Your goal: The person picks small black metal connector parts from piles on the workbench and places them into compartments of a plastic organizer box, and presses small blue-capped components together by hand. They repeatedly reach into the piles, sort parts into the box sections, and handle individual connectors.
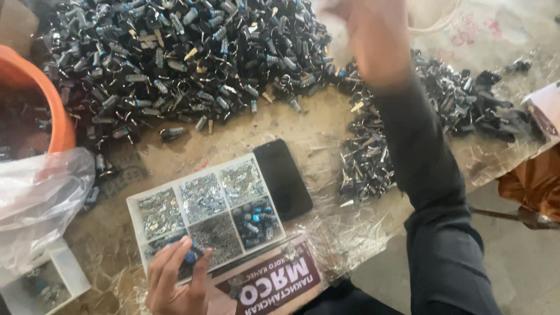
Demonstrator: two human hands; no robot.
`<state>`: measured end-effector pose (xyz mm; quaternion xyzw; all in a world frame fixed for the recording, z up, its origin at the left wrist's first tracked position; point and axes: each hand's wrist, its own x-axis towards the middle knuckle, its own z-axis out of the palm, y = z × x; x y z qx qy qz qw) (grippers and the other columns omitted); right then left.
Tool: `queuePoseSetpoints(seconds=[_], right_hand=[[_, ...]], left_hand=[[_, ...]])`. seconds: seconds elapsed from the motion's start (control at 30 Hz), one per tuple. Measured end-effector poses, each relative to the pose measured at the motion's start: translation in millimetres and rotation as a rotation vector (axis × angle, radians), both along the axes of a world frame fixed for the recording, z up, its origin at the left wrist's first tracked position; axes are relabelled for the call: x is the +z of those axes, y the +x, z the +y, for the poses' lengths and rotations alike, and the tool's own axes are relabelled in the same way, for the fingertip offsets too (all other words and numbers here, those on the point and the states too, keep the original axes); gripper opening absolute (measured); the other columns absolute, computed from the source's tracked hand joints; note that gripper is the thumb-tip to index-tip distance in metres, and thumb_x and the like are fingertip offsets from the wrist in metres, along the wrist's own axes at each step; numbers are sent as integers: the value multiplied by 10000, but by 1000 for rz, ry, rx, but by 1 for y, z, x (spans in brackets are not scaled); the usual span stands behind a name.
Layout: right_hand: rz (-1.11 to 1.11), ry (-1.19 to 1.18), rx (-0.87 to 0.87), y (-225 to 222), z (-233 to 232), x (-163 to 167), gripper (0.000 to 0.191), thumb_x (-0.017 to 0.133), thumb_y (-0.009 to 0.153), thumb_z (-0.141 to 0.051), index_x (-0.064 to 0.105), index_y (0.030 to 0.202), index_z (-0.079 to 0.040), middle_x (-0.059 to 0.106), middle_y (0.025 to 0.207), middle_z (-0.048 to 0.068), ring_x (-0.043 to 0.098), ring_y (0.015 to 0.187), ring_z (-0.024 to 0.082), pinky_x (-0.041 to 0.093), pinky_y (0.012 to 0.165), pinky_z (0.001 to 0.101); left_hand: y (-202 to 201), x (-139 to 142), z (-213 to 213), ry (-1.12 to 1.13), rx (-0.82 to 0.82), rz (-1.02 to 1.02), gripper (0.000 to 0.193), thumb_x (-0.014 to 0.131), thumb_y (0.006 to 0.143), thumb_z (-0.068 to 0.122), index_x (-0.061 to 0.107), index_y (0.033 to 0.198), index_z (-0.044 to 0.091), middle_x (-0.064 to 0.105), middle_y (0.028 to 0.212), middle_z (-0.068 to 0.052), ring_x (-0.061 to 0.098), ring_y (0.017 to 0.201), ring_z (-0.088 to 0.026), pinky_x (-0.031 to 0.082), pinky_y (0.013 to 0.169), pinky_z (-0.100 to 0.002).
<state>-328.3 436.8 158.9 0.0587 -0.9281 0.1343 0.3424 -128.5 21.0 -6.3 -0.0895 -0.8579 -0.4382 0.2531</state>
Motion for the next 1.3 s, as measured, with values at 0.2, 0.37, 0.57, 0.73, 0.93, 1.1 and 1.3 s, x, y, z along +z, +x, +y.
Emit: queuePoseSetpoints(seconds=[0.2, 0.37, 0.57, 0.73, 0.93, 1.1, 1.3], right_hand=[[-425, -143, 788, 174, -90, 56, 212, 584, 966, -184, 767, 980, -78, 753, 942, 107, 738, 833, 262, 606, 758, 385], [-204, -489, 1591, 223, -93, 60, 303, 461, 1042, -33, 692, 849, 2, 721, 903, 156, 839, 849, 357, 662, 781, 487], [191, -904, 1135, 262, -118, 41, 170, 584, 997, -149, 706, 903, -78, 742, 879, 51, 761, 748, 227, 618, 663, 386], [-14, -310, 612, 224, -158, -14, 156, 714, 957, -188, 731, 1076, -89, 682, 1001, 53, 672, 866, 203, 557, 705, 341], [-444, -89, 577, 186, -226, -100, 163, 762, 889, -204, 761, 1025, -115, 602, 968, 44, 594, 951, 230, 503, 724, 366], [-441, 105, 585, 167, -248, -121, 115, 755, 876, -202, 731, 929, -103, 602, 936, 52, 581, 909, 236, 504, 660, 352], [-392, -49, 618, 163, -241, -126, 148, 761, 863, -200, 747, 970, -99, 614, 914, 30, 586, 877, 243, 505, 682, 375]], left_hand=[[7, 22, 9, 100, -1, -54, 395, 875, 763, -5, 726, 1128, 0, 733, 1162, -129, 694, 1125, -259, 544, 1029, -364], [15, 33, 12, 115, -12, -45, 400, 877, 783, -7, 728, 1154, -11, 731, 1161, -130, 684, 1109, -266, 543, 1014, -365], [20, 42, 10, 103, -21, -42, 383, 849, 806, 4, 715, 1165, 6, 720, 1178, -140, 681, 1120, -285, 541, 993, -376], [20, 43, 8, 62, -38, -35, 392, 854, 825, 25, 707, 1188, 23, 713, 1198, -137, 667, 1137, -300, 524, 1014, -391], [12, 37, 3, 60, -45, -22, 386, 846, 819, 39, 702, 1177, 45, 715, 1191, -131, 666, 1128, -308, 514, 1004, -406], [9, 36, -4, 84, -41, -33, 375, 822, 827, 31, 707, 1184, 49, 724, 1195, -124, 677, 1134, -298, 505, 1011, -403], [4, 36, -6, 75, -40, -43, 375, 823, 810, 37, 712, 1167, 62, 729, 1187, -98, 669, 1121, -297, 498, 1017, -406]])
